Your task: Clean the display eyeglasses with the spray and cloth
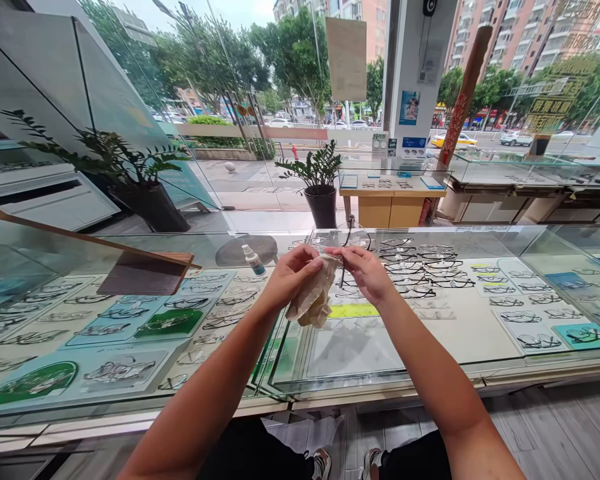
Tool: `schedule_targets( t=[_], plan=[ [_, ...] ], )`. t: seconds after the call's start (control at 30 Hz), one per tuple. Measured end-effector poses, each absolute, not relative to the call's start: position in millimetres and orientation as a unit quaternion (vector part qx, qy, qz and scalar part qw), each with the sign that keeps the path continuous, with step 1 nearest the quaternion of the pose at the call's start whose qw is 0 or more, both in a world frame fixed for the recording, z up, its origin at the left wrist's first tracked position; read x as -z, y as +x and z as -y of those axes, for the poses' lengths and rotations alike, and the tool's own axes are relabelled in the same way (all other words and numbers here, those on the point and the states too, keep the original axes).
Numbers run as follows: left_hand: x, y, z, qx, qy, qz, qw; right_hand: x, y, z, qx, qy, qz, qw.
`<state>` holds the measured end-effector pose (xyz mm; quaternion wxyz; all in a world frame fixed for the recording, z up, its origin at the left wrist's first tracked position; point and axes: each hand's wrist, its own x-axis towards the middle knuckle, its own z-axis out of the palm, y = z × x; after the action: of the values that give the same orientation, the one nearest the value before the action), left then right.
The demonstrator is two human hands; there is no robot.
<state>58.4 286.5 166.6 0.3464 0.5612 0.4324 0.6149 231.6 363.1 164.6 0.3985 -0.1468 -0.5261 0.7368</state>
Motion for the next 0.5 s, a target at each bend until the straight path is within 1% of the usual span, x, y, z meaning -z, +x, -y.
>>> schedule_targets(
  t=[0.1, 0.17, 0.4, 0.47, 0.5],
  plan=[
    [-165.7, 58.2, -286.2, -0.612, 0.574, -0.431, 0.332, -161.6, 227.5, -360.8, -0.715, -0.158, 0.541, 0.415],
    [-165.3, 59.1, -285.5, -0.613, 0.586, -0.438, 0.298, -159.8, 225.5, -360.1, -0.690, -0.172, 0.552, 0.436],
    [-160.8, 71.7, -279.8, -0.592, 0.643, -0.478, 0.082, -159.7, 225.5, -357.7, -0.593, -0.215, 0.579, 0.517],
    [-157.8, 75.7, -277.4, -0.584, 0.657, -0.474, 0.046, -160.4, 225.9, -356.1, -0.578, -0.214, 0.584, 0.529],
    [-156.1, 77.6, -276.2, -0.580, 0.666, -0.466, 0.044, -160.7, 226.1, -355.2, -0.573, -0.212, 0.587, 0.532]
  ],
)
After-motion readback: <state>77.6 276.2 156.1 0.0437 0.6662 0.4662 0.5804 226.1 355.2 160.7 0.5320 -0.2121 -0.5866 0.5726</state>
